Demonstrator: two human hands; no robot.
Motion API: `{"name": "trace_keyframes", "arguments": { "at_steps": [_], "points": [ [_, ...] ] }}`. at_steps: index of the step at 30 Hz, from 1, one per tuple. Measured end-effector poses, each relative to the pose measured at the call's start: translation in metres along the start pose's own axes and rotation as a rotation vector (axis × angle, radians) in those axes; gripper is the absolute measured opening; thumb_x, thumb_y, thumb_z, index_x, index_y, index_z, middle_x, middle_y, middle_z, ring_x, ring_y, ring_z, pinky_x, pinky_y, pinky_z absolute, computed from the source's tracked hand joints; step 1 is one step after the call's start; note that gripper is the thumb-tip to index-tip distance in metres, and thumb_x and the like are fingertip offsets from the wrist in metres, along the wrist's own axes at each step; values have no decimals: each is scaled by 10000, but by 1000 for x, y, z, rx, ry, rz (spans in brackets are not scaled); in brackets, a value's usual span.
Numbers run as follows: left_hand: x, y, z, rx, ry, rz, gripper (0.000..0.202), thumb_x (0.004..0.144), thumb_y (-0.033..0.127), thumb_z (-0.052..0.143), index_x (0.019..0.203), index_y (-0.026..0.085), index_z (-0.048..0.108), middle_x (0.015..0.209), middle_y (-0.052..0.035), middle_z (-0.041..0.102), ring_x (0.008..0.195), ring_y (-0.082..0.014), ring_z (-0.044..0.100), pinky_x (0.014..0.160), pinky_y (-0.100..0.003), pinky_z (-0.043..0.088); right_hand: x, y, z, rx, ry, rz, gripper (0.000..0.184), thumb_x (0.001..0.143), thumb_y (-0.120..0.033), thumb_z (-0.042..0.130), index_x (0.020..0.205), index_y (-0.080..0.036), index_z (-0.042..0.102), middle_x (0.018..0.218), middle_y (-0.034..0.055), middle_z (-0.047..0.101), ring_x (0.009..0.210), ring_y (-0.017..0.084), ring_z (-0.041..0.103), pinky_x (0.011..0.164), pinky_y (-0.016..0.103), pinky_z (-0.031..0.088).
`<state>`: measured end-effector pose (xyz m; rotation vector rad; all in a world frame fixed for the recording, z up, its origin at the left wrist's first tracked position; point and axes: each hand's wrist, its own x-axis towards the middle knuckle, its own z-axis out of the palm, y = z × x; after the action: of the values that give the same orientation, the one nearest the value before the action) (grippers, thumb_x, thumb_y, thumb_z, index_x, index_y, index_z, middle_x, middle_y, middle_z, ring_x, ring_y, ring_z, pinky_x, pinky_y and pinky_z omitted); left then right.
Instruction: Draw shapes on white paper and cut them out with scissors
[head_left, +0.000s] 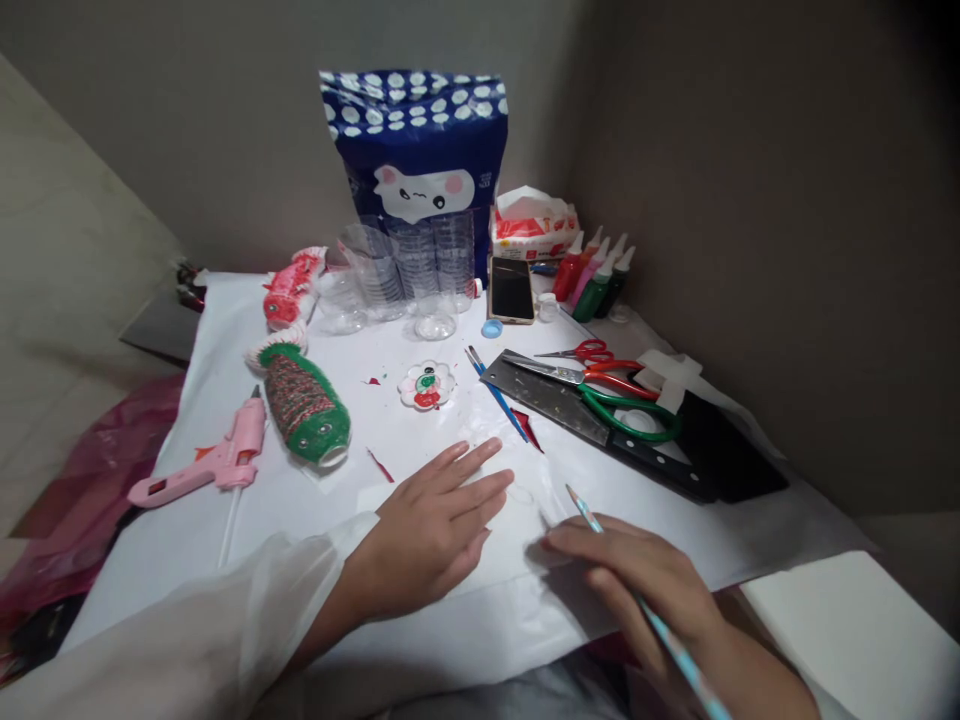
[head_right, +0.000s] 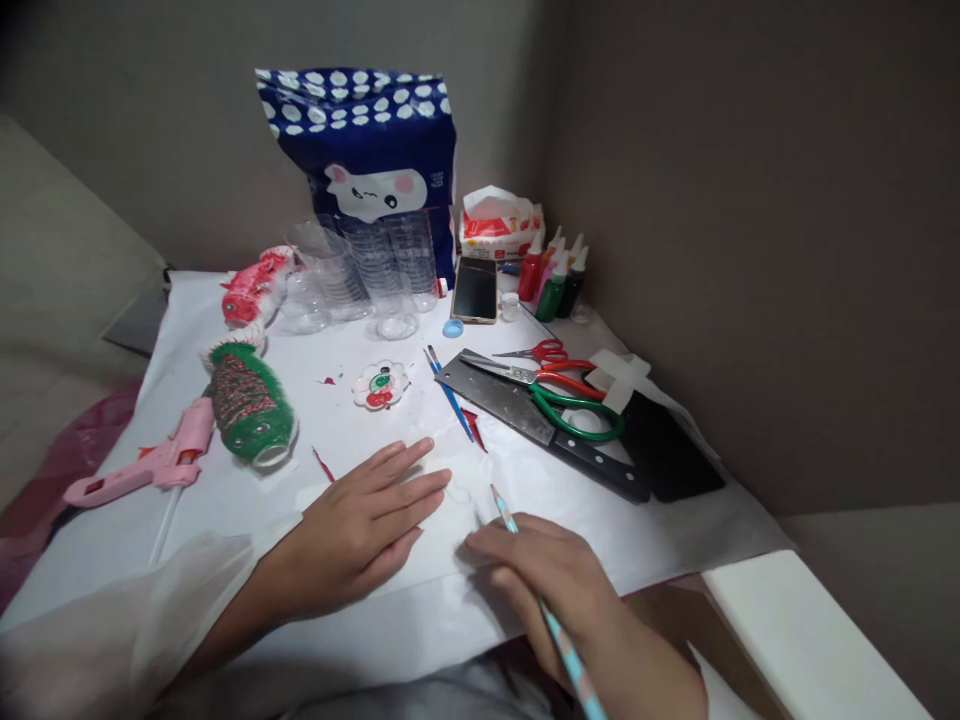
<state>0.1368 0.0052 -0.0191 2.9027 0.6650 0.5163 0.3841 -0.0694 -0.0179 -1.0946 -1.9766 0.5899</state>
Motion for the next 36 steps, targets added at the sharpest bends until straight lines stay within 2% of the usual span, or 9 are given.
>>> {"name": "trace_keyframes", "arguments": {
  "at_steps": [3, 12, 15, 17, 20, 23, 27, 31, 36],
  "points": [
    [1, -2, -4, 3, 45, 24, 323, 938, 116, 506, 1235, 119, 633, 1362, -58, 635, 1433, -289, 358, 1152, -487, 373, -7, 2, 6, -12, -97, -127, 276, 966, -152, 490, 1214, -219, 592, 1003, 95, 734, 925, 234, 690, 818, 339, 548],
    [-15, -5, -43, 78, 113, 6, 319, 884, 64, 560, 1165, 152, 681, 1290, -37, 687, 1428, -294, 367, 1164, -493, 333, -11, 8, 8, 3, -175, -8, 243, 1006, -201, 441, 1171, -248, 612, 1032, 107, 718, 993, 261, 665, 876, 393, 519],
    [-27, 3, -50, 86, 136, 27, 320, 863, 35, 564, 1139, 135, 692, 1250, -31, 710, 1413, -271, 397, 1188, -440, 298, -16, 10, 8, 18, -126, 4, 289, 1032, -329, 404, 1248, -243, 576, 1048, 114, 700, 987, 264, 656, 858, 390, 515],
    [-32, 12, -51, 62, 142, 58, 320, 854, 22, 560, 1128, 119, 692, 1247, -26, 712, 1408, -251, 408, 1203, -405, 275, -17, 6, 6, 62, -46, 44, 422, 1028, -487, 342, 1310, -246, 543, 1033, 110, 684, 943, 262, 649, 818, 379, 515],
    [-37, 23, -44, 10, 111, 110, 337, 850, 31, 540, 1146, 108, 682, 1256, -13, 707, 1390, -224, 435, 1204, -370, 283, -10, -9, -2, 101, 54, 164, 553, 1003, -604, 255, 1253, -266, 614, 912, 73, 656, 824, 238, 619, 741, 347, 497],
    [-40, 29, -33, -10, 49, 86, 408, 850, 53, 515, 1231, 117, 644, 1321, -14, 666, 1387, -224, 442, 1173, -387, 352, 2, -25, -5, 81, 74, 349, 353, 1019, -461, 402, 1058, -277, 700, 887, 46, 664, 810, 214, 613, 721, 303, 483],
    [-43, 28, -23, -22, -21, 27, 474, 851, 69, 501, 1314, 118, 589, 1415, -42, 588, 1415, -215, 401, 1159, -398, 386, 14, -30, 3, 174, 147, 584, 117, 951, -346, 569, 956, -249, 634, 823, 9, 649, 727, 180, 596, 610, 248, 464],
    [-46, 27, -20, -40, -39, 13, 463, 844, 106, 518, 1299, 113, 602, 1415, -71, 586, 1404, -223, 419, 1145, -405, 411, 22, -29, 15, 336, 60, 622, 136, 925, -302, 597, 817, -220, 581, 721, -16, 623, 644, 145, 554, 565, 229, 430],
    [-47, 26, -18, -55, -46, -3, 437, 836, 125, 514, 1256, 107, 631, 1335, -99, 650, 1336, -250, 510, 1092, -422, 471, 23, -23, 28, 329, -107, 586, 162, 907, -289, 619, 772, -206, 583, 722, -25, 607, 675, 142, 532, 605, 244, 417]
  ]
}}
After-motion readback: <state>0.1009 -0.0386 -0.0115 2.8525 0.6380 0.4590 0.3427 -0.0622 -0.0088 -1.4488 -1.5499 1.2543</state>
